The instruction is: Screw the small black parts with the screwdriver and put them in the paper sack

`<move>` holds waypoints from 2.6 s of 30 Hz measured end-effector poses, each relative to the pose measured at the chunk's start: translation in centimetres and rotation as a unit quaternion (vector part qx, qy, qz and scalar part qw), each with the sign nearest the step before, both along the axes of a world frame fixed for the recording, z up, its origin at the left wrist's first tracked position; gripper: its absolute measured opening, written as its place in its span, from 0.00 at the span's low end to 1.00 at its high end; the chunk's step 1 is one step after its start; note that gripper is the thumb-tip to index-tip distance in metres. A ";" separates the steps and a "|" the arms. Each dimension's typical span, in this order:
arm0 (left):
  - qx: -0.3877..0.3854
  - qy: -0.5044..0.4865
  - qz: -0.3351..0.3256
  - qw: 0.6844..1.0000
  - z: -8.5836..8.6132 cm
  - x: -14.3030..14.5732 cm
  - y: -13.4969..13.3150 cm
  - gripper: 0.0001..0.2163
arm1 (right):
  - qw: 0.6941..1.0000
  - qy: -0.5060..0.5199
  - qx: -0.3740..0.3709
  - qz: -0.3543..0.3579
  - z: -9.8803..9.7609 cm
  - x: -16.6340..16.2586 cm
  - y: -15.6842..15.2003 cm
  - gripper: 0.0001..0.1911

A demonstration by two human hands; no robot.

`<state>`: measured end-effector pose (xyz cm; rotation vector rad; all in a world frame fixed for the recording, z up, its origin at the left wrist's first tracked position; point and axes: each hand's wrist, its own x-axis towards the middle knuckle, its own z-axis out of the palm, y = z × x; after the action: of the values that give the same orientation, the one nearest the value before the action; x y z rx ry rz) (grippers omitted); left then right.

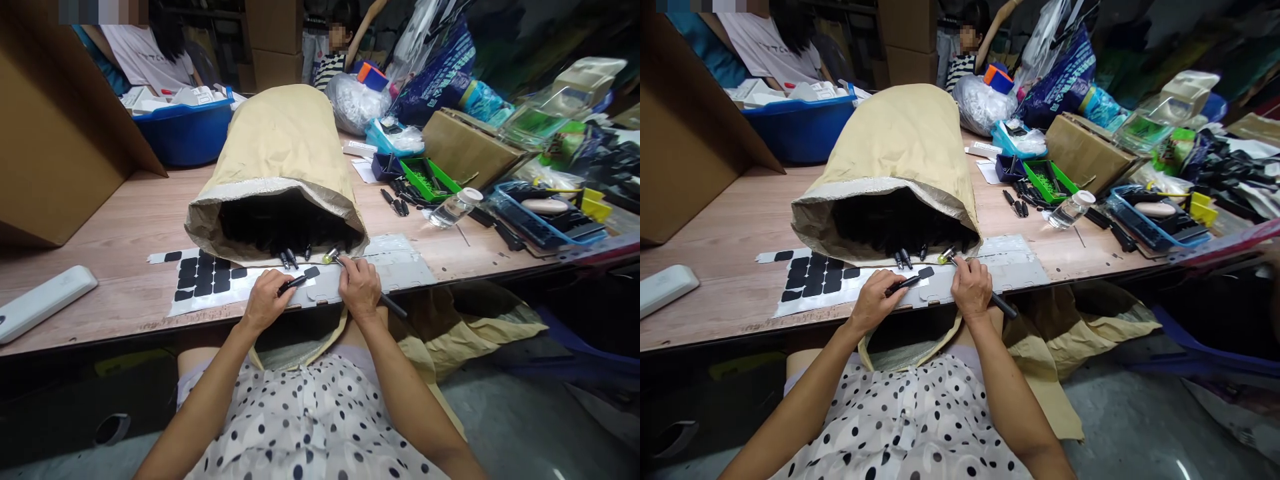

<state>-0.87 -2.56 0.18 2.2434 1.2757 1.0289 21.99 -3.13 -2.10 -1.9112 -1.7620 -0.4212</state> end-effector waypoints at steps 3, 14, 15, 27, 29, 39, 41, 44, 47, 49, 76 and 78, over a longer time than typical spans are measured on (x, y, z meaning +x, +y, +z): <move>-0.026 0.019 0.013 0.999 -0.2 0.3 0.4 0.06 | 1.000 0.002 0.004 0.000 0.1 0.0 0.1 0.16; -0.089 0.026 0.032 0.995 -0.5 0.8 1.3 0.04 | 0.977 0.182 0.017 0.109 2.2 -1.0 -1.6 0.20; -0.093 0.027 0.032 0.995 -0.4 0.8 1.3 0.04 | 0.969 0.207 0.015 0.134 2.5 -1.5 -2.1 0.20; -0.088 0.023 0.037 0.995 -1.0 0.8 1.4 0.05 | 0.968 0.153 -0.060 0.191 4.0 -3.6 -4.5 0.19; -0.089 0.022 0.037 0.995 -1.0 0.9 1.4 0.05 | 0.965 0.164 -0.057 0.195 4.2 -3.9 -4.6 0.20; -0.094 0.022 0.042 0.994 -0.6 1.1 1.2 0.05 | 0.964 0.171 -0.063 0.195 3.8 -3.9 -4.4 0.20; -0.089 0.024 0.045 0.995 -0.5 1.2 1.1 0.04 | 0.973 0.164 -0.041 0.159 3.6 -2.7 -3.4 0.19; -0.085 0.033 0.052 0.995 -0.5 1.3 1.0 0.03 | 0.989 0.114 -0.031 0.084 3.1 -0.5 -1.4 0.19; -0.079 0.040 0.048 0.995 -0.5 1.3 1.0 0.03 | 0.996 0.067 -0.037 0.041 2.0 0.8 0.2 0.19; -0.072 0.039 0.043 0.996 -0.5 1.2 1.0 0.02 | 0.998 0.043 -0.037 0.029 1.3 1.0 0.8 0.19; 0.071 0.195 -0.069 0.976 -4.1 0.4 -7.1 0.05 | 1.000 -0.027 -0.005 -0.003 0.1 0.1 0.8 0.19; 0.069 0.191 -0.070 0.977 -4.0 0.5 -7.2 0.05 | 1.000 -0.023 -0.009 -0.004 0.1 0.0 0.8 0.19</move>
<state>-0.41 -9.72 -3.79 2.6898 1.1948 0.6748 22.02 -2.37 -2.03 -1.9351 -1.7941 -0.4583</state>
